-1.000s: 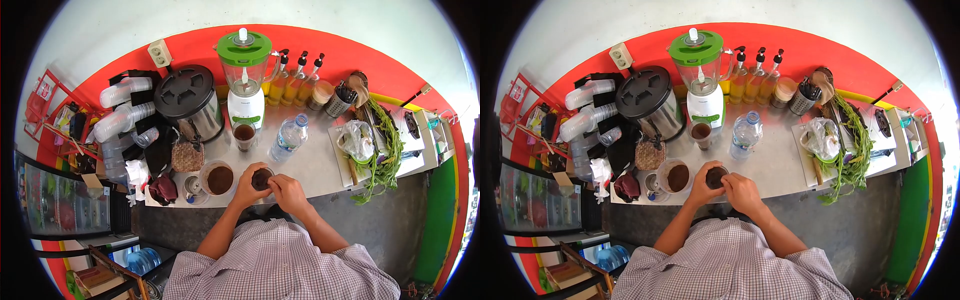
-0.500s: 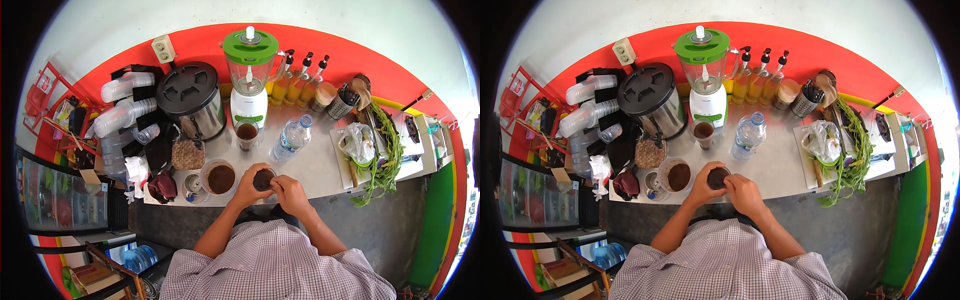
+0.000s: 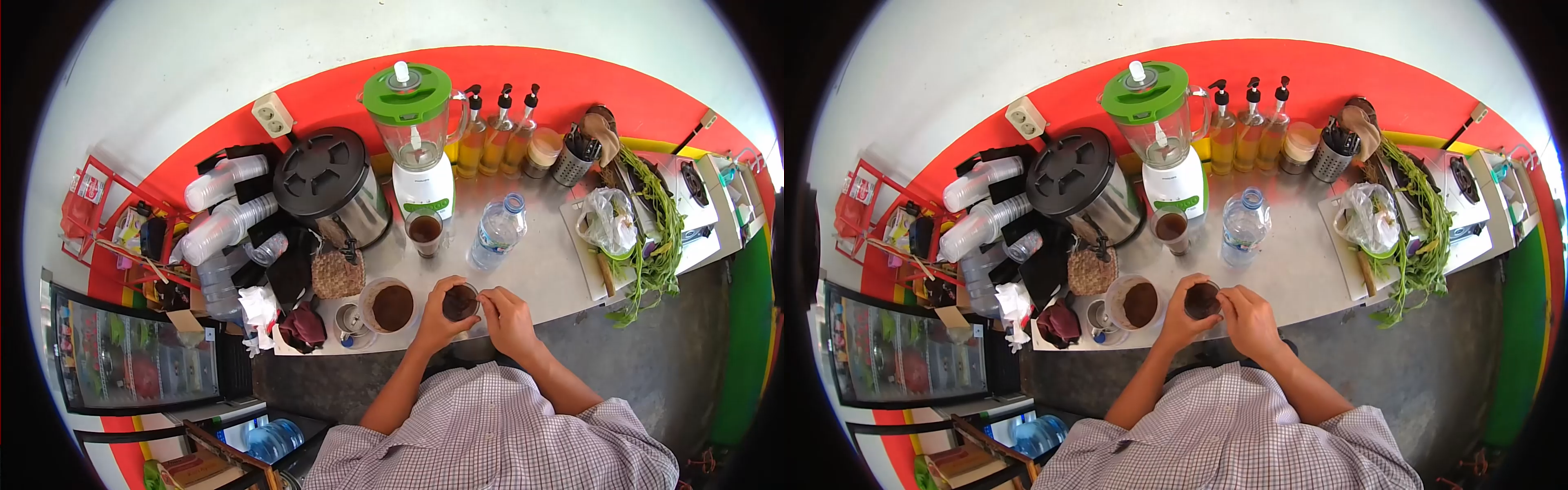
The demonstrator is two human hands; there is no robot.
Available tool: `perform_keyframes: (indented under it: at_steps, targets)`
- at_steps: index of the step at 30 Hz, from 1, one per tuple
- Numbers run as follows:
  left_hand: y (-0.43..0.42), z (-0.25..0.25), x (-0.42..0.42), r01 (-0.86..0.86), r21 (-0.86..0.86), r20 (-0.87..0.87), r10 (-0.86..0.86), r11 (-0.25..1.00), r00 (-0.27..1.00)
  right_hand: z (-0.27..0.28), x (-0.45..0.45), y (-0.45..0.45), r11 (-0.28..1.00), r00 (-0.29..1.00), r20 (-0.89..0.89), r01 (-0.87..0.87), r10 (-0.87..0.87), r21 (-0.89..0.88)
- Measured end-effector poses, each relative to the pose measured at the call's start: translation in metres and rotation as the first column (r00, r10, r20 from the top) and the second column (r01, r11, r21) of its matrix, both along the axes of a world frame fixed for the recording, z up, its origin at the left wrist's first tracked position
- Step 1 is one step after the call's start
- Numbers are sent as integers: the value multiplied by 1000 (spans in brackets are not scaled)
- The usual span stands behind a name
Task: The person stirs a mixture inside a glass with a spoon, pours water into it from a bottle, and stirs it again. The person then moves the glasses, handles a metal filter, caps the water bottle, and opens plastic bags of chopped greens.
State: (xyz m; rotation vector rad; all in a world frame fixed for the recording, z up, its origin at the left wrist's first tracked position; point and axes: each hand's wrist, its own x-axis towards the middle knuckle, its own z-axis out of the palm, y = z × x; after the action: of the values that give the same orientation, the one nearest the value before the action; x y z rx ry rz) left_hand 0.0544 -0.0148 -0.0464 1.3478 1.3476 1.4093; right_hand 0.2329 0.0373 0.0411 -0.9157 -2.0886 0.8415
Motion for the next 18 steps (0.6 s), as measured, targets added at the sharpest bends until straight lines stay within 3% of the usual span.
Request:
perform_keyframes:
  at_steps: [5, 8, 10, 14, 16, 18]
  targets:
    - [-5, -1, 0, 30, -5, 23, -30, 1000, 999, -6, 5, -1, 992, 991, 71, -114, 118, -52]
    - [-8, 5, -3, 11, 90, -101, -2, 996, 995, 0, 0, -6, 997, 1000, -7, 3, -4, -82]
    - [-10, 4, -4, 41, 84, -172, -26, 996, 985, 0, 2, -3, 996, 987, 145, -56, 66, -69]
    - [-12, 4, 1, 35, 73, -150, -24, 997, 988, 8, -2, -5, 998, 993, 101, -54, 56, -30]
    - [-14, 7, -4, 48, 42, -185, -39, 998, 982, 5, -5, -7, 996, 993, 113, 4, -15, 94]
    - [-14, 6, -4, 60, 8, -220, -57, 998, 974, 3, -6, -7, 995, 984, 167, -70, 59, 64]
